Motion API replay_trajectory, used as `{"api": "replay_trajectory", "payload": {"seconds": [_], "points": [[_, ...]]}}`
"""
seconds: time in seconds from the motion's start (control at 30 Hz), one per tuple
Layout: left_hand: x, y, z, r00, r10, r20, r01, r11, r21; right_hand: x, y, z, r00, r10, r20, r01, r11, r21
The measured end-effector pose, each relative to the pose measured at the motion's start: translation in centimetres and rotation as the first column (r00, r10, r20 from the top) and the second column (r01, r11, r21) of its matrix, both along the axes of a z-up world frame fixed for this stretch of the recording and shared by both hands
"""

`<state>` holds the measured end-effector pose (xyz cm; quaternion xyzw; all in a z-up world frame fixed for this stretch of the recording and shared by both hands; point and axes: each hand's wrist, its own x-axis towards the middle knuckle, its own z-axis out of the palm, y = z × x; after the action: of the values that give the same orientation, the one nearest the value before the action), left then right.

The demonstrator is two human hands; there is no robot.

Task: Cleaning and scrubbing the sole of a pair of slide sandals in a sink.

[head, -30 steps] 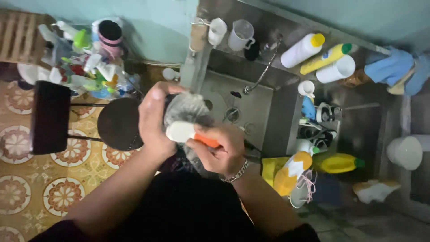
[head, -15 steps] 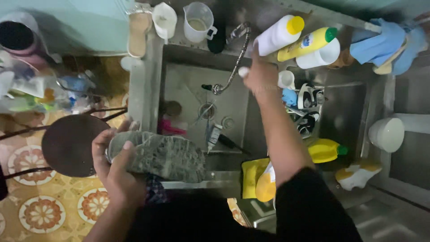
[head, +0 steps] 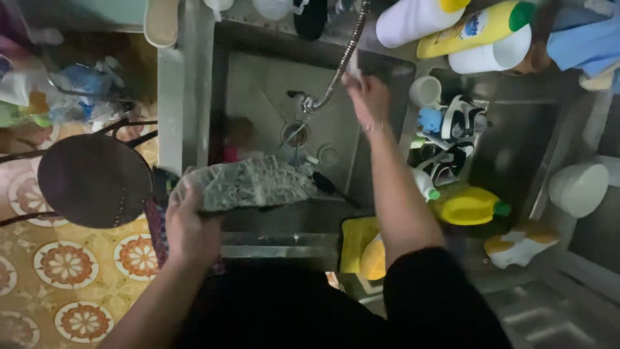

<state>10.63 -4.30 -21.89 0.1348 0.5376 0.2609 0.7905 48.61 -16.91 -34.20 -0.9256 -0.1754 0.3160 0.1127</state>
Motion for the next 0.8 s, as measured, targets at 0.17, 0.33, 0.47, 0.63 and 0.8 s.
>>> {"api": "replay_trajectory", "payload": {"seconds": [0.17, 0.33, 0.47, 0.63, 0.8], "points": [[1.3, -1.1, -3.8, 0.968, -0.203, -0.15, 0.193, 0.978, -0.083, -5.5, -1.3, -2.5, 0.963, 0.004, -0.269, 0.232, 0.493, 0.838], [4.5, -2.2, -8.2, 0.905, -0.323, -0.278, 0.297, 0.946, -0.13, -8.1, 0.2, 0.3, 0.886, 0.148, -0.439, 0.363, 0.367, 0.856], [7.4, -3.1, -9.9, 0.867, -0.381, -0.321, 0.327, 0.921, -0.21, -10.6, 0.0, 3.4, 0.762, 0.104, -0.64, 0.585, 0.314, 0.748], [8.5, -5.7, -19.0, 0.954, -0.298, -0.039, 0.295, 0.953, -0.069, -11.6, 0.4, 7.9, 0.812, 0.084, -0.577, 0.529, 0.311, 0.79], [10.8, -7.9, -22.3, 0.981, -0.194, 0.027, 0.196, 0.965, -0.172, -12.3, -0.1, 8.4, 0.838, 0.125, -0.531, 0.48, 0.294, 0.827]]}}
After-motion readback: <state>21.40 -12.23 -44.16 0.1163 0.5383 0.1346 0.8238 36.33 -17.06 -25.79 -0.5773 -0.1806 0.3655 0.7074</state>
